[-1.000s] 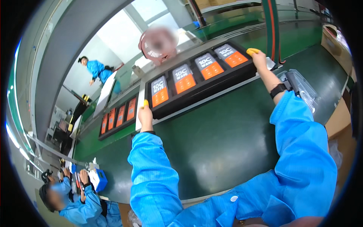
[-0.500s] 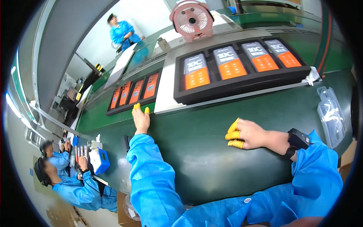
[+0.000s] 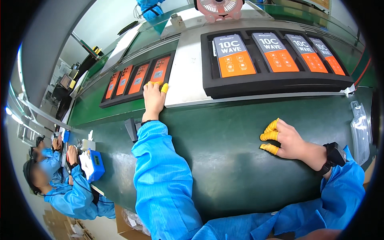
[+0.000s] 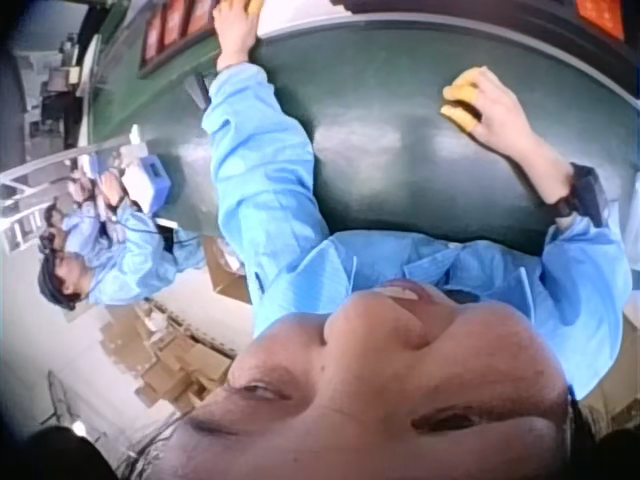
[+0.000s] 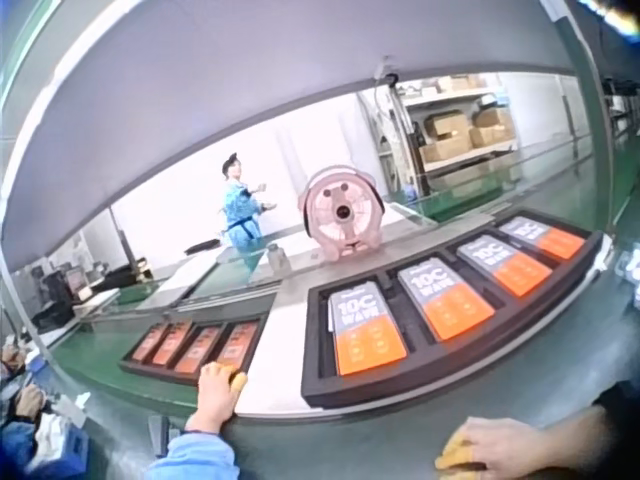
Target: Placing mobile phones into protective cases and plastic sleeves on a factory assembly line.
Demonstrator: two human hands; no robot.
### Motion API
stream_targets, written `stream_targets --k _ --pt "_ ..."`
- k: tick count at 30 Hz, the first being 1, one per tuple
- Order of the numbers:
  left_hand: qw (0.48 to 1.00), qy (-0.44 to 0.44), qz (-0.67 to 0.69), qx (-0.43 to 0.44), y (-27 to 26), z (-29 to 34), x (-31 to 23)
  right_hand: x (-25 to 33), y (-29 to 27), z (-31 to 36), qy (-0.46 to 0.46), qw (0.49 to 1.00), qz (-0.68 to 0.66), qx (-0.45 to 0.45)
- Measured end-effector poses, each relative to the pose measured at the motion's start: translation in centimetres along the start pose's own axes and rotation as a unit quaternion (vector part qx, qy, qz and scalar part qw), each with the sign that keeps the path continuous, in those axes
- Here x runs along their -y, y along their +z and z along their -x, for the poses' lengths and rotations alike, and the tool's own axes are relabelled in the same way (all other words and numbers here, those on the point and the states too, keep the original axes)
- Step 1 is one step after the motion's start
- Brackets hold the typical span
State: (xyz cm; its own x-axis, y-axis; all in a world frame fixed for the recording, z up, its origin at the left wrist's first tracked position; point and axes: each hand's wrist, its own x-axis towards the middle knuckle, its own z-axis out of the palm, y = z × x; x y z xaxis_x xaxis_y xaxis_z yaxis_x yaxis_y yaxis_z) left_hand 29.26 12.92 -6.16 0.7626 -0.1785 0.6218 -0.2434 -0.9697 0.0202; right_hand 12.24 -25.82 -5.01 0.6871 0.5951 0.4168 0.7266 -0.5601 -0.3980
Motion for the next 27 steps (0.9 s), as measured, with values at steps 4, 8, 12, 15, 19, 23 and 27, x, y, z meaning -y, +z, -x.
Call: stream_targets --k 4,8,12,15,19,23,27 --pt "0.996 -0.088 0.004 0.002 -0.5 -0.4 -0.3 -0.3 0.1 0.0 -0.001 1.000 -0.022 -0.010" --pt "0.965 -0.124 0.099 -0.209 -0.9 0.3 2.4 0.0 0.0 0.2 0.006 1.000 -0.019 -0.011" --pt "0.871 -0.189 0.329 -0.312 -4.2 2.5 2.9 -0.2 0.2 0.2 0.020 0.999 -0.035 -0.024" --pt "0.838 -0.198 0.413 -0.295 -8.7 5.8 1.7 0.2 0.3 0.2 0.033 0.998 -0.042 -0.035" --pt "0.868 -0.152 0.425 -0.209 -14.1 10.1 -3.5 -0.2 0.3 0.2 0.046 0.996 -0.026 -0.077" --pt "0.897 -0.125 0.392 -0.163 -17.0 17.3 -9.0 -0.7 1.2 -0.6 0.038 0.995 -0.021 -0.094" --pt "0.953 -0.065 0.279 -0.095 -18.9 21.3 -16.5 -0.7 0.7 -0.4 0.051 0.990 0.000 -0.135"
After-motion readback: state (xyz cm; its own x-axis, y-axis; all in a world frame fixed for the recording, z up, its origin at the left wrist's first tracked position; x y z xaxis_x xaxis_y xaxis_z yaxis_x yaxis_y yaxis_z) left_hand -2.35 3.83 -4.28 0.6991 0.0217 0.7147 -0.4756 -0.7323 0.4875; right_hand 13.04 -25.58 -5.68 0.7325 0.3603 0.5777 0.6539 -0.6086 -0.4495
